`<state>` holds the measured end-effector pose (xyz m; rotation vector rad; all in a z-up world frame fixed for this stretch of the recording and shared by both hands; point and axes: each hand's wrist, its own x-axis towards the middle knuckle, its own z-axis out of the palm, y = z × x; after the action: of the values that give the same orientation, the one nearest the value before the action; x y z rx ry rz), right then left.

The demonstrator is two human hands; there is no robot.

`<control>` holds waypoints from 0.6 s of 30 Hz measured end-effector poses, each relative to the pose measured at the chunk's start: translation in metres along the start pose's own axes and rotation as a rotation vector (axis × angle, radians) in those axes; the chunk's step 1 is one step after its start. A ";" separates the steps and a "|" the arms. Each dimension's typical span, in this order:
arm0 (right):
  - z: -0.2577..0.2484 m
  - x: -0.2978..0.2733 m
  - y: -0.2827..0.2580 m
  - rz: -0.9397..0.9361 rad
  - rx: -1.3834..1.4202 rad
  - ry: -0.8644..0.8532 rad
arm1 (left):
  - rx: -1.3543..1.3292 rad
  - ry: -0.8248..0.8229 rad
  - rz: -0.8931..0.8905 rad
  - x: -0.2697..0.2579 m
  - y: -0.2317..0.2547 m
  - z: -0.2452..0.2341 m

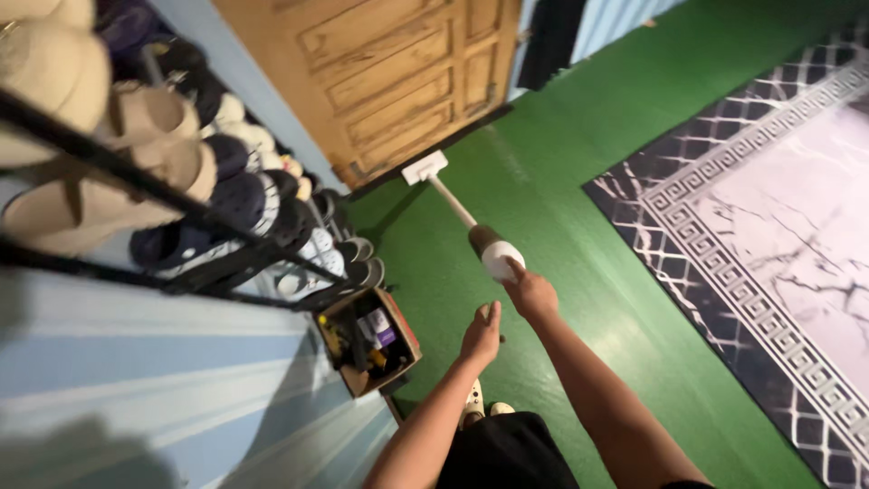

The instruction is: The person uses a handheld cordless vacuum cleaner to clean a patterned rug and the surrounding green floor. They move the vacuum head back and forth across the rug's surface and along the edges, systematically covering the area.

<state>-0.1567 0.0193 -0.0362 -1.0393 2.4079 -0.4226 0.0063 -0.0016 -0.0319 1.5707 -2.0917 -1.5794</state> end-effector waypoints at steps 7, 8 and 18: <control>-0.055 -0.139 0.060 0.089 -0.063 -0.006 | 0.051 -0.089 0.175 0.007 0.011 0.066; -0.061 -0.158 0.065 0.100 -0.041 0.010 | 0.071 -0.090 0.218 0.009 0.006 0.081; -0.055 -0.141 0.071 0.110 0.060 0.040 | 0.209 -0.084 0.260 0.036 0.034 0.109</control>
<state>-0.1441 0.1762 0.0204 -0.8760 2.4574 -0.4783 -0.0968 0.0412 -0.0739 1.2374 -2.4568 -1.4008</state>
